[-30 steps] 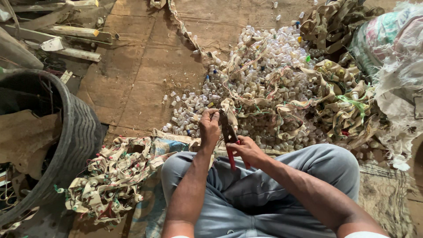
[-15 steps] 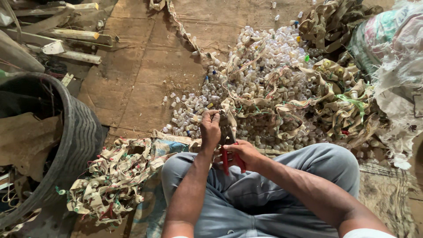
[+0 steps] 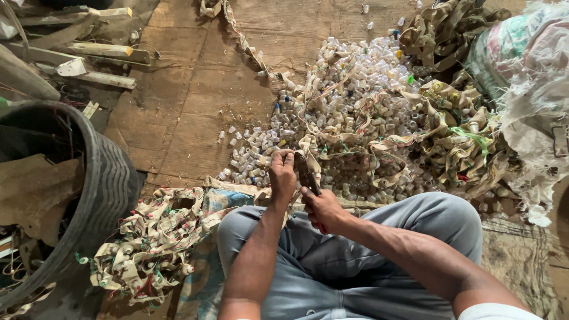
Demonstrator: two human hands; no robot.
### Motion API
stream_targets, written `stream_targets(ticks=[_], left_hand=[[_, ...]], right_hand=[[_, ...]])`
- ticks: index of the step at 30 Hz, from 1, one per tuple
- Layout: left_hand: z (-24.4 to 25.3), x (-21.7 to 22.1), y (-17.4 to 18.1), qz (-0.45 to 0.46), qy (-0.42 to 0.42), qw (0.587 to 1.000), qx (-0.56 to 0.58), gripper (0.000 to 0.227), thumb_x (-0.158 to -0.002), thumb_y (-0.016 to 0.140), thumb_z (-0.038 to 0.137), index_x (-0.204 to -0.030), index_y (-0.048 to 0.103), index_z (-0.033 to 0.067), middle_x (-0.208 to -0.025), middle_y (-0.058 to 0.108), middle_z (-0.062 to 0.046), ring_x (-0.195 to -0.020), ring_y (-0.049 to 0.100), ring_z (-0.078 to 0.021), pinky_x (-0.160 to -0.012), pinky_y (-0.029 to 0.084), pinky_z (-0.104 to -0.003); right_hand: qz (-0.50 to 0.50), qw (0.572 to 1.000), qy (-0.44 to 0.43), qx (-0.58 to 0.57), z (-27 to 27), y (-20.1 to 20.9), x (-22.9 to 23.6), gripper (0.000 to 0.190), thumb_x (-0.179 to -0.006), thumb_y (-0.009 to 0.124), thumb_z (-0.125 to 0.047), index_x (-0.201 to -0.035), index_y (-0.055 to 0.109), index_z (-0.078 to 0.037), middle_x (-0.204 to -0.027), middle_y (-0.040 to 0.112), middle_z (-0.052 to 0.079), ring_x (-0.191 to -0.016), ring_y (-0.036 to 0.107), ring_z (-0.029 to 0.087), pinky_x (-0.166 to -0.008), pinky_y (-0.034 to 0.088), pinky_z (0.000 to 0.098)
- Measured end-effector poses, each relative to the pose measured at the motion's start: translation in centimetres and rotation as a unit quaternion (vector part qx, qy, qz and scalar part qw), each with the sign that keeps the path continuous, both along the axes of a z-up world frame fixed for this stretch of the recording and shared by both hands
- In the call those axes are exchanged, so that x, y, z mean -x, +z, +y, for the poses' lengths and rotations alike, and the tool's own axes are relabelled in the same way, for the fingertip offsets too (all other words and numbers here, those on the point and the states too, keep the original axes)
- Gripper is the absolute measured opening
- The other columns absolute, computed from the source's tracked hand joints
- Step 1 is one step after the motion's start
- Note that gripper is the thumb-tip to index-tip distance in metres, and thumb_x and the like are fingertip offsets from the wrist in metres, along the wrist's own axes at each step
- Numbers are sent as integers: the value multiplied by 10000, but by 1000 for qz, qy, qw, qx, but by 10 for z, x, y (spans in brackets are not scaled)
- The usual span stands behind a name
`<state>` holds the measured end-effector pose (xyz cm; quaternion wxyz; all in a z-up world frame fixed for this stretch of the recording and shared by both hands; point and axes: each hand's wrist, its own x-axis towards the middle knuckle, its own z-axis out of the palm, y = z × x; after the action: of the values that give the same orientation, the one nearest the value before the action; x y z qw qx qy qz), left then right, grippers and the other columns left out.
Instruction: The person sits on the floor and removes plastic bottle caps from a tangled web of plastic strips. They use their hands to pull the caps off and a pair of pliers to cut the plastic strips, separating the components.
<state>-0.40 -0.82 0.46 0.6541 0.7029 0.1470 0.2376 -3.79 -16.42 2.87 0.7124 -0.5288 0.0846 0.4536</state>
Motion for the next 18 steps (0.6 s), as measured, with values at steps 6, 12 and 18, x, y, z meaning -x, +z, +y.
stream_targets(ticks=[6,12,18], left_hand=[[24,-15,-23,53,23,939,339,172,-1057,446,246,-1106,496,89,-908,747,-150,-728,721,-243,-607,618,-341],[47,-23,-71,151,6,906,395,361,-1058,641,292,-1334,533,85,-909,713,-158,-605,542,-157,-456,401,-268],[44,-20,-34,77,-128,835,529,326,-944,567,46,-1257,593,-39,-960,697,-170,-737,715,-252,-640,648,-379]], right_hand=[[-52,995,39,70,0,-7,5,386,-1000,641,-389,-779,528,-93,-557,453,-2,-400,402,127,-348,338,318],[-190,974,97,79,-3,1,-3,349,-971,672,-350,-797,624,-52,-599,615,65,-455,591,166,-390,466,342],[-177,954,209,125,-11,12,0,458,-984,642,-382,-727,567,-10,-503,592,119,-368,605,229,-319,468,356]])
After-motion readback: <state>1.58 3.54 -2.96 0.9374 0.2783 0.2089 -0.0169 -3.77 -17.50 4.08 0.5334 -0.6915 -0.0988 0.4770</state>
